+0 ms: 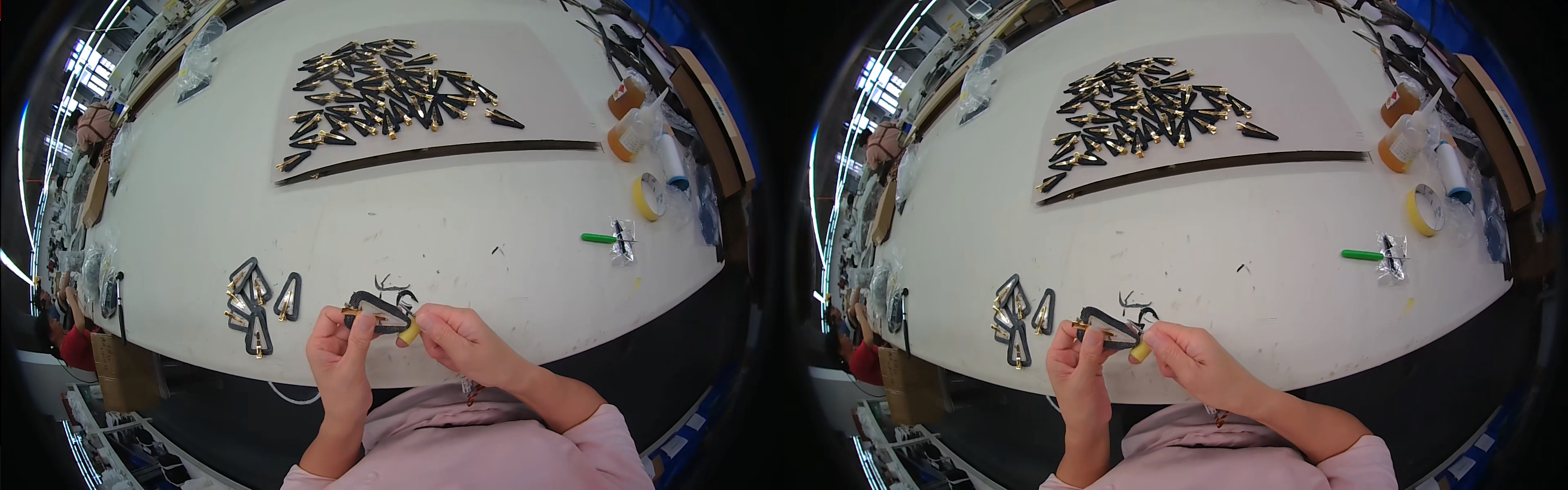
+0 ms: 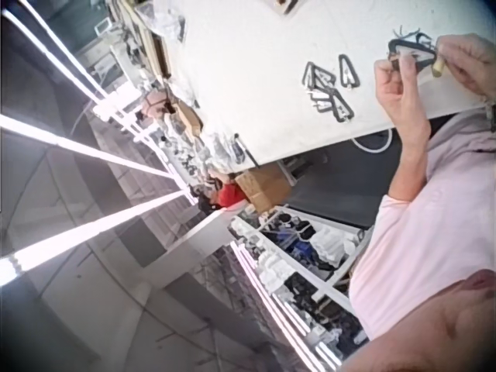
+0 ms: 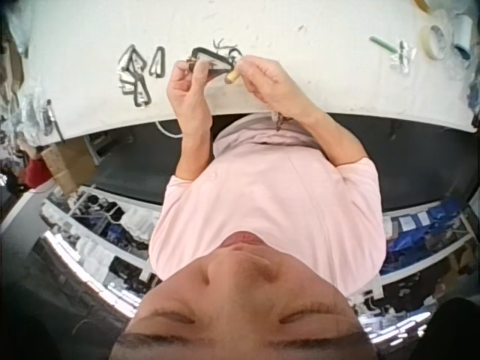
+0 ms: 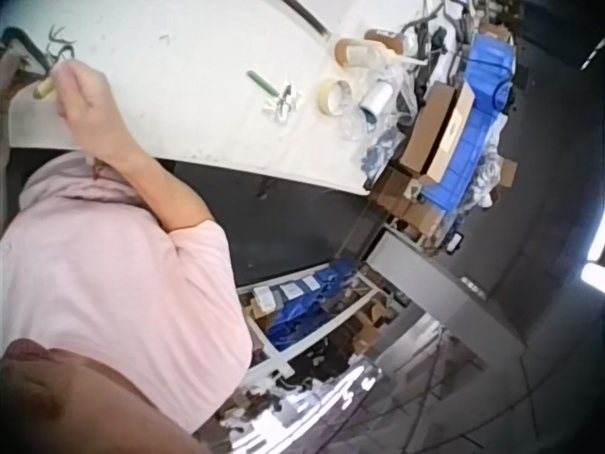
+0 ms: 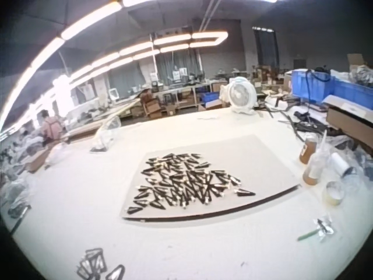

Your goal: The person trims excess material from small black triangular leather components using handheld nippers.

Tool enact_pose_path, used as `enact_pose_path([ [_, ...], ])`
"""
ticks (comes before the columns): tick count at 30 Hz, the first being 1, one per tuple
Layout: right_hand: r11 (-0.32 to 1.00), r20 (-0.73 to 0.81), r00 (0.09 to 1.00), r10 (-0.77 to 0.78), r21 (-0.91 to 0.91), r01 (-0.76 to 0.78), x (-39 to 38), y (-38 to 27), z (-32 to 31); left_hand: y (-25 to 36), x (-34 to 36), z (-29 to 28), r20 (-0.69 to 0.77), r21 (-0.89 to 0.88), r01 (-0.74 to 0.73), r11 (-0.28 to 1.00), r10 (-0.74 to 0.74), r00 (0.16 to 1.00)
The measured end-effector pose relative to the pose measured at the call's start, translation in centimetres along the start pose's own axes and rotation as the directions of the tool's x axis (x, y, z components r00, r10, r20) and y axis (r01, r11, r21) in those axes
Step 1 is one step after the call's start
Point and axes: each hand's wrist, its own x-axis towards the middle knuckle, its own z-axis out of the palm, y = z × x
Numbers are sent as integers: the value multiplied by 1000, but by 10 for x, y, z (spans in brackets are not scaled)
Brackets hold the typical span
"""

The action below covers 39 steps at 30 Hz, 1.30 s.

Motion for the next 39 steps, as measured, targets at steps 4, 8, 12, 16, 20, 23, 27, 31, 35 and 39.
enact_pose_path([
  [4, 993, -6, 998, -55, -103, 54, 2, -3, -4, 6, 4, -2, -52, 18, 26, 999, -25, 998],
  [8, 972, -83, 977, -196, -151, 182, -1, -15, -17, 14, 11, -8, -12, -1, 60, 998, -60, 998],
  [12, 954, -53, 991, -123, -280, 104, -4, -17, -7, 17, 8, -5, 60, -101, 176, 979, -171, 983],
  [16, 996, 13, 999, -48, -80, 48, -3, -15, 0, 16, 2, 4, 31, -86, 139, 987, -136, 990],
  [20, 989, 56, 994, -89, -113, 95, -1, -7, 2, 12, 3, 3, 92, -57, 151, 987, -145, 985],
  [23, 992, 71, 995, -75, -100, 82, 1, -6, 3, 9, 3, 1, 113, -50, 143, 988, -137, 984],
  [27, 993, 68, 996, -58, -101, 65, 2, -6, 4, 12, 3, 3, 94, -95, 155, 983, -146, 985],
  [31, 989, 59, 995, -76, -121, 83, 2, -4, 4, 12, 2, 3, 109, -35, 149, 988, -145, 983],
  [35, 994, 36, 999, -7, -106, 10, 1, -10, 3, 9, 3, 2, 110, -36, 135, 990, -131, 985],
  [39, 995, 28, 1000, -13, -100, 16, 3, -9, 1, 8, 3, 2, 114, -46, 127, 991, -121, 986],
])
